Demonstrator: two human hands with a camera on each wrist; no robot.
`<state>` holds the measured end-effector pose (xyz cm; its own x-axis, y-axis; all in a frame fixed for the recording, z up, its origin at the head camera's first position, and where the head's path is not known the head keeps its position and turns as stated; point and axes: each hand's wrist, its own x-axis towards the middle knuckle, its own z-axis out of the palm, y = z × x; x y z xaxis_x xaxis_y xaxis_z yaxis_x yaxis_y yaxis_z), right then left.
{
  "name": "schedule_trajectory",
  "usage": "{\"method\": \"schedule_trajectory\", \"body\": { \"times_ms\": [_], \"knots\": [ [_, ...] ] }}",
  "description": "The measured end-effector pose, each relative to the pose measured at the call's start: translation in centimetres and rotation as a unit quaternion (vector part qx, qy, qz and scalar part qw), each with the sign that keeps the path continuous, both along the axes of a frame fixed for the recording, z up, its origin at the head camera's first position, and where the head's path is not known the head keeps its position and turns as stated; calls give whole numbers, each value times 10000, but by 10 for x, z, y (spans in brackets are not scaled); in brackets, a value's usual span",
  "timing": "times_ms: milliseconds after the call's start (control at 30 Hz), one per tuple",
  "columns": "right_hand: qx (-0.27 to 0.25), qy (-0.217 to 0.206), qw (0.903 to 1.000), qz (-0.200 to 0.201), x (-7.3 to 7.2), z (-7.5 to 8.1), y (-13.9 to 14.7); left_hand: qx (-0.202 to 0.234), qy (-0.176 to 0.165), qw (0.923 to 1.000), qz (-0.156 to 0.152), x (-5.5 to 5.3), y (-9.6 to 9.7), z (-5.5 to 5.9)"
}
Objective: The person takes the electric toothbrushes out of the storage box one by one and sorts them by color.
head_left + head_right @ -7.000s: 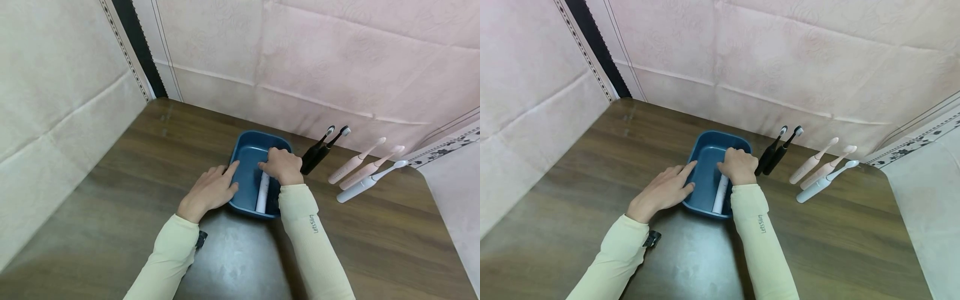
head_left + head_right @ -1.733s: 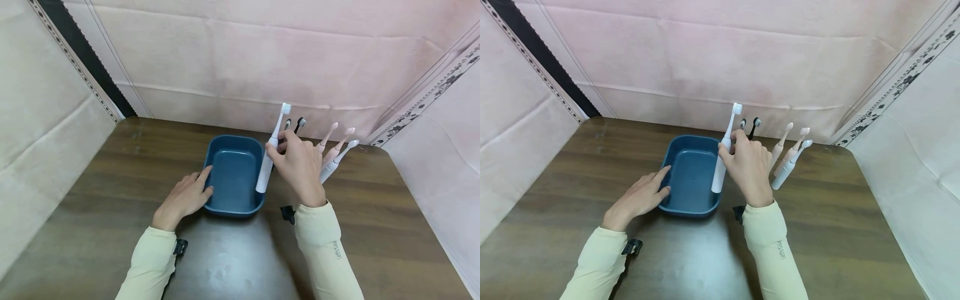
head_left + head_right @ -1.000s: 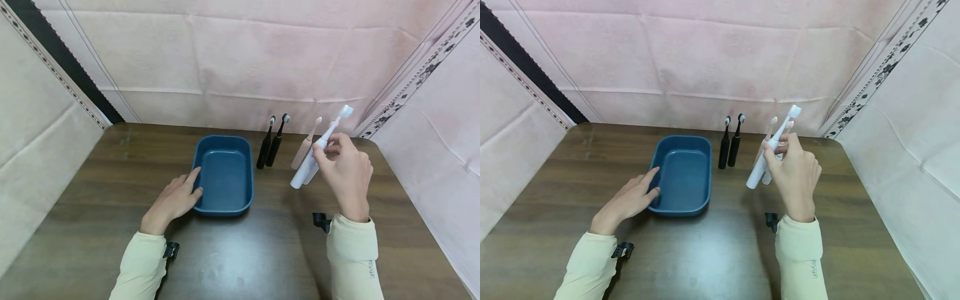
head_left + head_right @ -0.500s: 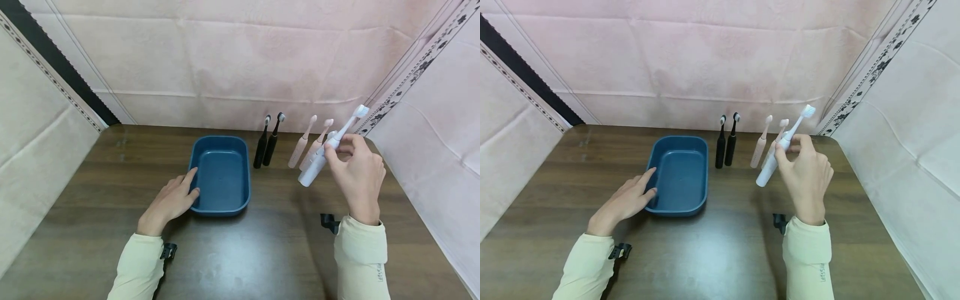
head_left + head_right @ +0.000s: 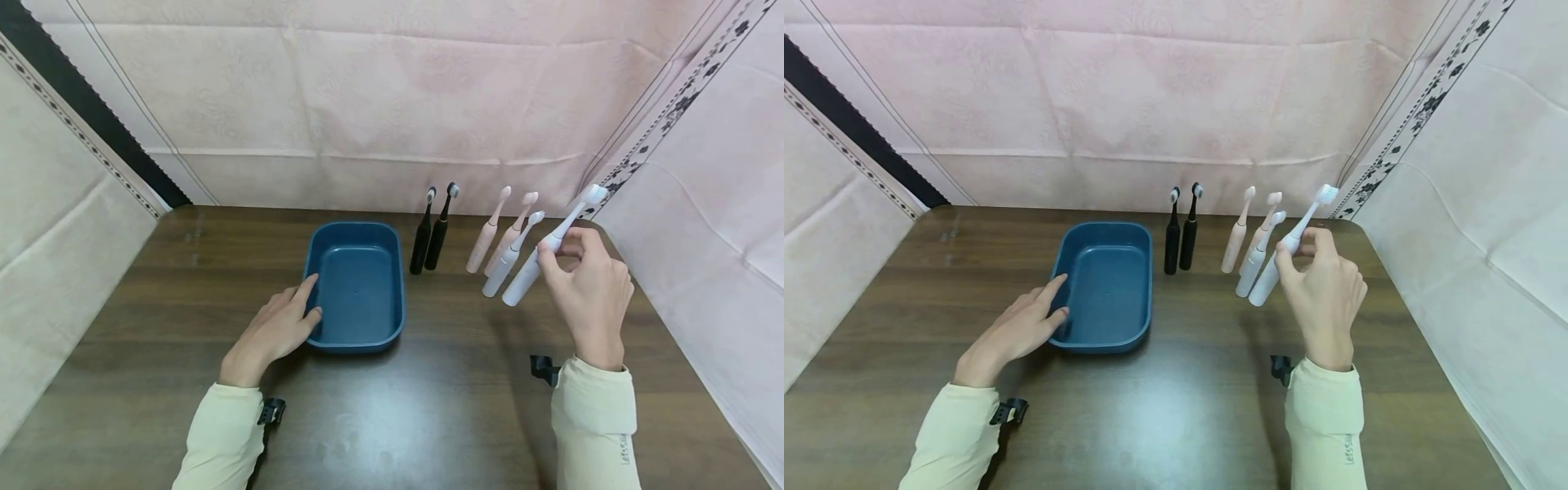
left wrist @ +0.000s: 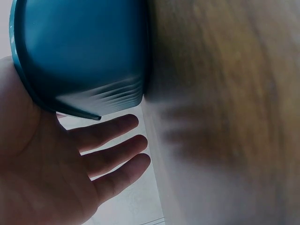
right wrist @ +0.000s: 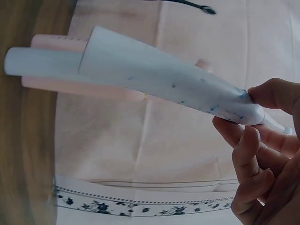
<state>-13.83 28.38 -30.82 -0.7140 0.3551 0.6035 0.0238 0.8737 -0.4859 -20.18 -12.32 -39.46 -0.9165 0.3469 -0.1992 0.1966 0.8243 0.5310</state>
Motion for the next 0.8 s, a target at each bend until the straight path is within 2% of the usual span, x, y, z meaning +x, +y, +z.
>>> {"method": "schedule_trajectory", "body": {
  "times_ms": [333, 800],
  "knots": [
    [-2, -145, 9998, -143, -8, -20, 11, -23, 15, 10000, 5, 0, 0, 0],
    [-15, -532, 9985, -97, -18, -43, 14, -69, 10, 10000, 44, 0, 1, 1]
  ]
}}
